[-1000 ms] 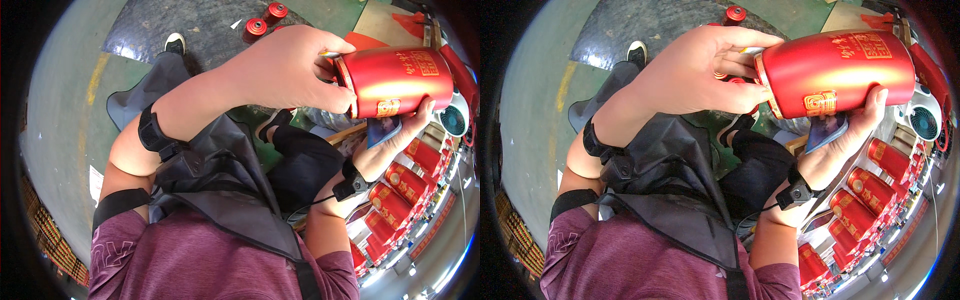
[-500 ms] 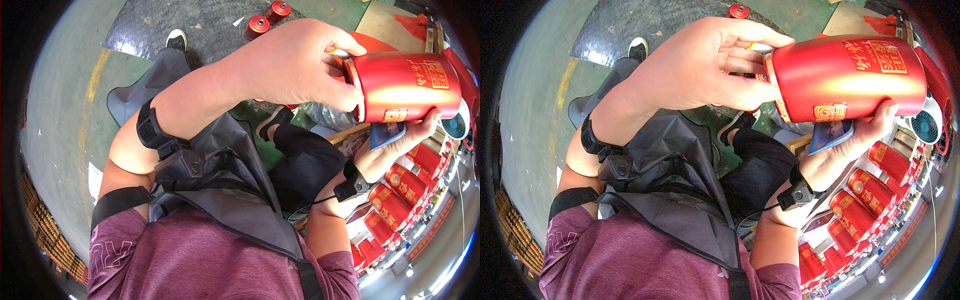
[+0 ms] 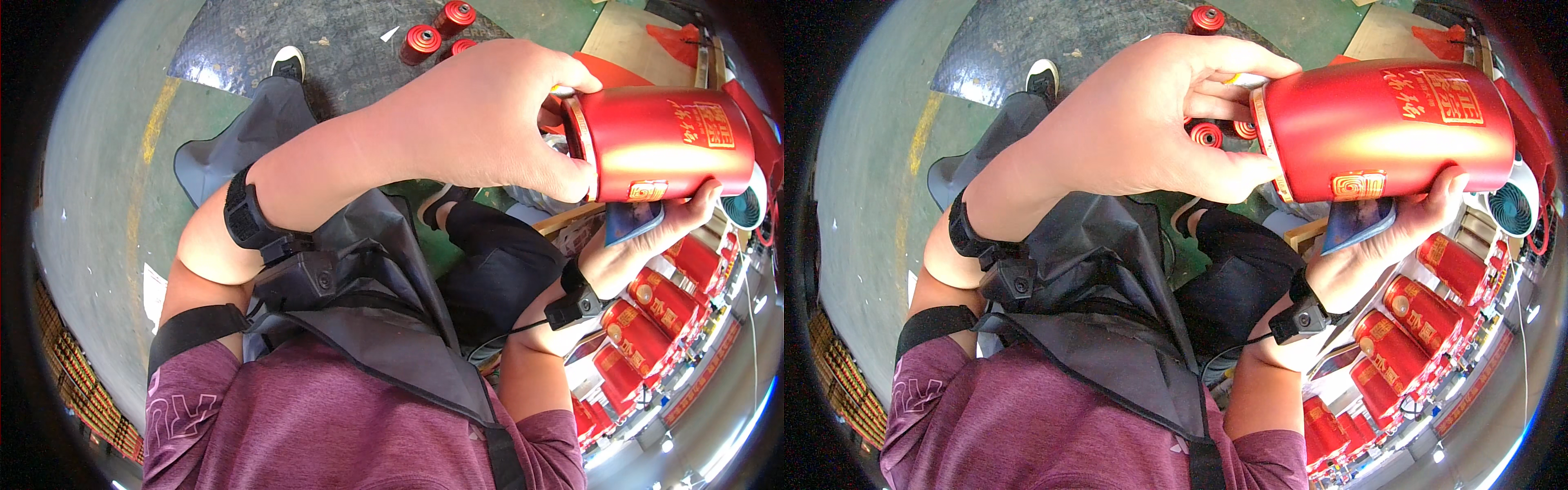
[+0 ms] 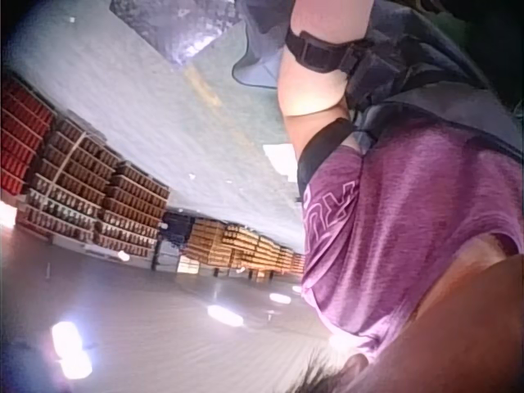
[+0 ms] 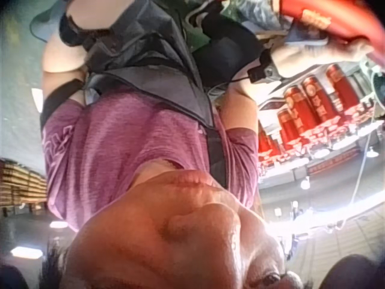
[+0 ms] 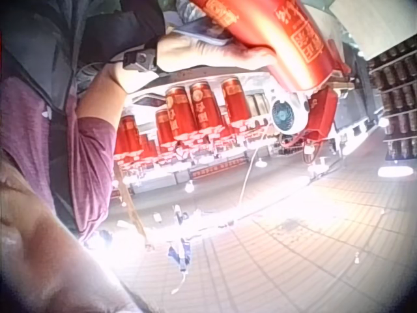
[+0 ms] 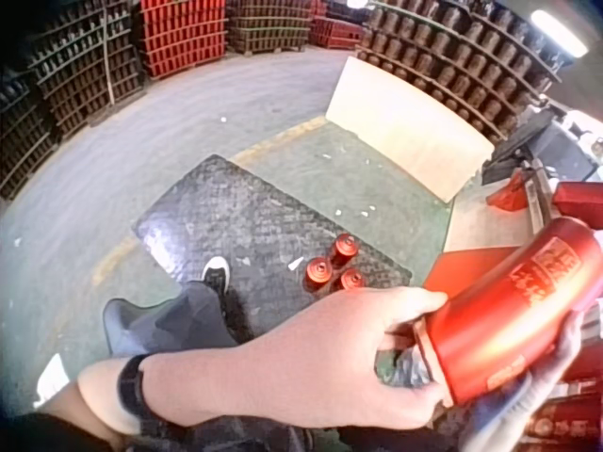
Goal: The recorder is inspecting and handling red metal canisters at a workstation.
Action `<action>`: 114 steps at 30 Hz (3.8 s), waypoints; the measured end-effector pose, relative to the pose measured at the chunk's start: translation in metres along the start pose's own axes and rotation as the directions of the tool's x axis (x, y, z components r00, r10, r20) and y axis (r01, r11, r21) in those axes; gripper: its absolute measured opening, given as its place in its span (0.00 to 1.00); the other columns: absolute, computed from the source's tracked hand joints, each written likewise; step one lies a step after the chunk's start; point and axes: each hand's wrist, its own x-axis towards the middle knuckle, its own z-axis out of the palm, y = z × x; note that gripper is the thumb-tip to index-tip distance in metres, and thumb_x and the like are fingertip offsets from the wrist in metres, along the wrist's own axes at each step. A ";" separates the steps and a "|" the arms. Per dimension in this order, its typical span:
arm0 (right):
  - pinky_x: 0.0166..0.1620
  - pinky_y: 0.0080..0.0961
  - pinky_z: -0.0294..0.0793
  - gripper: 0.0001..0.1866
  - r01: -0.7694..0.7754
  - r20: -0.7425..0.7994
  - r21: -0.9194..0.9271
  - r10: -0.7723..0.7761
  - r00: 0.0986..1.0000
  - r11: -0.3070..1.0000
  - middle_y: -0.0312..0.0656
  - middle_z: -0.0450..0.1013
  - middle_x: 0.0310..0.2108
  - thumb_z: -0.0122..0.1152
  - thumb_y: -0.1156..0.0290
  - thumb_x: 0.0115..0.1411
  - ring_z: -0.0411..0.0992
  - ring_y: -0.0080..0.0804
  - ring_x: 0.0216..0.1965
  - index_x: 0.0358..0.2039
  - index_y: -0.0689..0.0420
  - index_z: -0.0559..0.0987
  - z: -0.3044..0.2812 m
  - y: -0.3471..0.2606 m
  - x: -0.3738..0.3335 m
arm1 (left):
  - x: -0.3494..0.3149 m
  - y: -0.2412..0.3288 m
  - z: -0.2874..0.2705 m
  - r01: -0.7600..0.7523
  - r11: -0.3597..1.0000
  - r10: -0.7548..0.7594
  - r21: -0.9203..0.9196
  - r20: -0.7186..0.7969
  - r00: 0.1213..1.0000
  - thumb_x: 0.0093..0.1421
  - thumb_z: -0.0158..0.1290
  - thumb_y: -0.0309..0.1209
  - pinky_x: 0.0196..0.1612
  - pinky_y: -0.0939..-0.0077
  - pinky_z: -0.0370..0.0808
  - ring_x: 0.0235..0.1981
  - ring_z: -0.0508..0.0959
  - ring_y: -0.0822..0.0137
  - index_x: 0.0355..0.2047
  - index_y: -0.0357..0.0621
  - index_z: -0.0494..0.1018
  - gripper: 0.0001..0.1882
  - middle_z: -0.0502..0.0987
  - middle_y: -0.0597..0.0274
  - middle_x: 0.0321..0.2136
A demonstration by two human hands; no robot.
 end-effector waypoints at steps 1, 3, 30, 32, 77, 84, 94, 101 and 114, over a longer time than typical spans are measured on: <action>0.57 0.39 0.67 0.38 0.005 0.006 0.004 -0.005 1.000 1.000 0.40 0.68 0.53 0.61 0.39 0.54 0.67 0.36 0.55 0.58 0.49 0.67 0.000 0.000 0.000 | 0.000 0.001 0.000 0.002 1.000 -0.002 0.006 0.004 1.000 0.44 0.63 0.41 0.44 0.73 0.76 0.37 0.82 0.61 0.47 0.26 0.73 0.34 0.80 0.46 0.37; 0.57 0.39 0.68 0.38 0.010 0.012 0.008 -0.010 1.000 1.000 0.40 0.68 0.53 0.61 0.39 0.53 0.67 0.36 0.54 0.58 0.49 0.67 0.002 0.000 -0.002 | 0.001 -0.001 -0.003 0.011 1.000 -0.011 0.017 0.010 1.000 0.44 0.63 0.41 0.43 0.73 0.76 0.37 0.82 0.61 0.46 0.27 0.73 0.33 0.81 0.47 0.36; 0.58 0.42 0.69 0.39 0.006 -0.031 0.029 -0.005 1.000 1.000 0.42 0.68 0.55 0.64 0.42 0.52 0.68 0.40 0.55 0.59 0.51 0.67 0.007 -0.010 -0.007 | 0.003 0.001 0.007 -0.114 0.993 0.117 0.029 -0.129 0.985 0.48 0.63 0.37 0.46 0.73 0.78 0.41 0.82 0.60 0.49 0.26 0.72 0.31 0.81 0.44 0.37; 0.58 0.42 0.69 0.39 -0.021 -0.058 0.080 0.026 0.998 0.997 0.43 0.68 0.55 0.65 0.42 0.51 0.68 0.40 0.56 0.59 0.51 0.68 0.005 -0.009 -0.003 | 0.003 0.003 0.006 -0.098 0.995 0.100 0.024 -0.128 0.987 0.49 0.63 0.36 0.45 0.74 0.78 0.41 0.82 0.60 0.48 0.26 0.73 0.30 0.81 0.44 0.37; 0.58 0.50 0.68 0.41 0.073 -0.130 0.039 -0.068 0.989 0.997 0.43 0.66 0.56 0.63 0.40 0.50 0.66 0.41 0.57 0.59 0.52 0.67 0.018 -0.017 -0.019 | 0.009 0.002 0.011 -0.478 0.583 0.690 0.657 -0.090 0.719 0.49 0.60 0.30 0.38 0.74 0.76 0.38 0.75 0.67 0.30 0.48 0.77 0.06 0.76 0.73 0.37; 0.56 0.41 0.68 0.36 0.069 -0.147 -0.012 -0.070 0.987 0.998 0.39 0.66 0.55 0.53 0.36 0.59 0.66 0.34 0.54 0.59 0.47 0.66 0.023 -0.018 -0.024 | 0.005 0.003 0.007 -0.454 0.502 0.689 0.736 -0.024 0.724 0.48 0.56 0.30 0.35 0.80 0.76 0.40 0.75 0.70 0.26 0.49 0.76 0.03 0.76 0.75 0.36; 0.54 0.49 0.73 0.39 0.069 -0.156 0.030 -0.064 0.986 0.997 0.44 0.68 0.54 0.62 0.40 0.52 0.69 0.41 0.53 0.57 0.52 0.69 0.015 -0.015 -0.018 | 0.010 0.006 0.009 -0.492 0.476 0.721 0.729 -0.004 0.693 0.47 0.58 0.26 0.36 0.73 0.77 0.38 0.77 0.62 0.30 0.43 0.74 0.08 0.75 0.64 0.36; 0.56 0.48 0.70 0.40 0.093 -0.102 -0.042 -0.097 0.990 0.995 0.45 0.66 0.56 0.59 0.39 0.54 0.68 0.41 0.55 0.60 0.52 0.66 0.014 -0.010 -0.023 | 0.015 0.001 0.007 -0.433 0.802 0.562 0.412 -0.276 0.780 0.57 0.55 0.29 0.33 0.71 0.78 0.29 0.79 0.59 0.33 0.48 0.74 0.04 0.75 0.61 0.33; 0.59 0.42 0.67 0.40 0.185 -0.012 0.009 -0.185 0.983 0.983 0.41 0.66 0.55 0.53 0.35 0.57 0.67 0.38 0.55 0.60 0.49 0.64 0.007 0.003 -0.002 | 0.005 0.033 -0.021 0.042 0.872 -0.098 -0.488 -0.089 0.991 0.65 0.50 0.27 0.42 0.78 0.77 0.37 0.79 0.71 0.47 0.27 0.71 0.14 0.79 0.52 0.37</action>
